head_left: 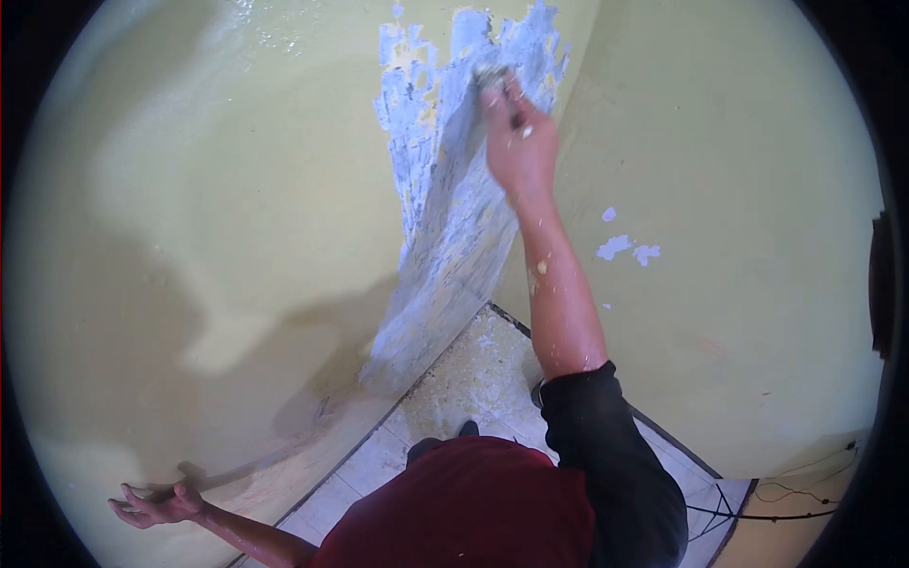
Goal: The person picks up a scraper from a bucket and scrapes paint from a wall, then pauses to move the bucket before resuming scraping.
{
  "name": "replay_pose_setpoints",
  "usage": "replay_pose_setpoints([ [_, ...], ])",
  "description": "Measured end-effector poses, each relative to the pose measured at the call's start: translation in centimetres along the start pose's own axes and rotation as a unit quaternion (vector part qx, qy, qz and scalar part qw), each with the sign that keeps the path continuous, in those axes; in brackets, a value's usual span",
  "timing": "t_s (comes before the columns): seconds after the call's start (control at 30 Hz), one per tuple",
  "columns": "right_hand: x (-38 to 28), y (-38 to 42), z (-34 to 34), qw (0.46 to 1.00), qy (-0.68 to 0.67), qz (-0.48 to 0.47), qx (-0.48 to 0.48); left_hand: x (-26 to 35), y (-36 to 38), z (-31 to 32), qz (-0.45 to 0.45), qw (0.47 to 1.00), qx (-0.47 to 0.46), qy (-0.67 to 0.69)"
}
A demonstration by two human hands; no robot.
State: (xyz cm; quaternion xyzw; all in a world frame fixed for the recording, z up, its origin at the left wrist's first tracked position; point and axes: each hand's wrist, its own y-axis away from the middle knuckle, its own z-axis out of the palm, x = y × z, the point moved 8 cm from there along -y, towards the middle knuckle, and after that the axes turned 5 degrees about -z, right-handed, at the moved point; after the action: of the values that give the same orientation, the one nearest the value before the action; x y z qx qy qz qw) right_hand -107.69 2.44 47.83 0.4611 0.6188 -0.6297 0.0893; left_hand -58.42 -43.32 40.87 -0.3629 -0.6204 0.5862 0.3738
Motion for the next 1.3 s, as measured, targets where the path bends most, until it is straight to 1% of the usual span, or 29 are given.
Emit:
replay_pose_setpoints([
  [0.03,-0.2,-1.7,0.0,1.000,-0.005,0.001,-0.001,-0.1,0.0,0.0,0.005,1.000,-0.002,0.003],
  [0.1,0.3,-5.9,-0.9,0.998,-0.040,0.033,0.027,-0.1,-0.6,0.3,0.018,1.000,-0.007,0.009],
  [0.13,-0.2,-5.5,-1.3,0.995,-0.092,0.037,-0.005,0.0,-0.8,0.3,0.026,1.000,-0.005,0.005],
  [0.17,0.0,-4.1,-1.4,0.996,-0.085,0.040,-0.008,0.2,-0.4,0.1,0.027,1.000,-0.006,0.001],
  [0.23,-0.1,-1.5,-0.8,0.999,0.018,0.019,-0.021,0.1,-0.4,0.1,0.015,1.000,0.006,0.015],
  [0.27,-0.9,-1.1,-0.4,1.000,-0.018,-0.024,-0.010,0.0,-0.3,0.0,0.008,1.000,0.021,0.021],
  [0.3,-1.1,-2.6,-0.2,0.999,-0.021,-0.029,-0.008,0.1,0.0,0.0,0.006,0.999,0.027,0.019],
  [0.37,-2.8,-6.4,-1.6,0.997,0.009,-0.025,0.068,0.4,-0.5,-0.1,0.019,0.999,0.027,0.023],
  [0.4,-2.8,-7.2,-1.8,0.999,-0.022,-0.012,0.042,0.3,-0.8,0.1,0.025,0.999,0.027,0.024],
  [0.5,-2.0,-4.3,-0.9,1.000,-0.009,0.002,0.016,0.2,-0.5,-0.2,0.006,1.000,0.016,0.016],
  [0.53,-2.6,-2.8,-0.6,0.999,-0.019,-0.042,0.018,0.3,-0.5,-0.1,0.002,1.000,0.014,0.010],
  [0.6,-3.1,-4.5,-0.6,0.998,-0.023,-0.044,0.028,0.4,-0.4,-0.3,-0.002,1.000,0.020,-0.004],
  [0.67,-3.6,-8.0,-1.6,0.999,-0.014,-0.011,0.035,1.0,-0.6,0.3,0.020,1.000,0.007,0.019],
  [0.73,-3.3,-8.3,-2.1,1.000,-0.003,-0.006,0.025,0.7,-0.9,0.3,0.029,1.000,-0.001,0.007],
  [0.8,-3.8,-6.8,-2.3,0.999,0.018,-0.033,-0.010,0.5,-0.5,0.1,0.025,1.000,-0.004,-0.002],
  [0.83,-3.9,-5.3,-2.2,0.999,0.019,-0.036,-0.006,0.2,-0.6,-0.1,0.013,1.000,0.003,-0.004],
  [0.9,-4.8,-3.6,-1.2,0.996,0.023,-0.090,0.004,0.4,-0.2,-0.1,-0.005,1.000,0.017,-0.012],
  [0.93,-5.3,-4.6,-1.5,0.997,0.037,-0.072,0.015,0.6,-0.4,-0.3,0.001,1.000,0.019,-0.012],
  [0.97,-6.4,-5.9,-1.8,0.997,0.031,-0.073,0.017,0.8,-0.6,-0.1,0.006,1.000,0.024,-0.010],
  [1.03,-6.7,-6.9,-2.4,0.999,0.022,-0.022,-0.016,0.7,-0.7,0.2,0.018,1.000,0.013,-0.015],
  [1.07,-6.4,-6.8,-2.0,0.998,0.023,-0.002,-0.062,0.6,-0.6,0.1,0.023,0.999,0.006,-0.021],
  [1.1,-5.6,-5.9,-1.6,0.998,0.024,-0.006,-0.064,0.4,-0.4,0.1,0.019,1.000,0.006,-0.022],
  [1.17,-5.2,-2.9,-1.0,0.990,-0.014,-0.139,0.018,0.1,-0.2,-0.1,0.008,1.000,0.027,-0.003],
  [1.2,-5.9,-2.5,-0.4,0.986,-0.023,-0.165,0.025,0.3,0.1,-0.2,0.002,0.999,0.035,-0.008],
  [1.23,-6.8,-3.3,-0.3,0.985,-0.030,-0.169,0.024,0.4,0.1,-0.2,-0.005,1.000,0.027,-0.016],
  [1.3,-8.5,-6.6,-1.6,0.993,-0.021,-0.109,0.040,0.3,-0.4,0.1,-0.005,1.000,0.019,-0.023],
])
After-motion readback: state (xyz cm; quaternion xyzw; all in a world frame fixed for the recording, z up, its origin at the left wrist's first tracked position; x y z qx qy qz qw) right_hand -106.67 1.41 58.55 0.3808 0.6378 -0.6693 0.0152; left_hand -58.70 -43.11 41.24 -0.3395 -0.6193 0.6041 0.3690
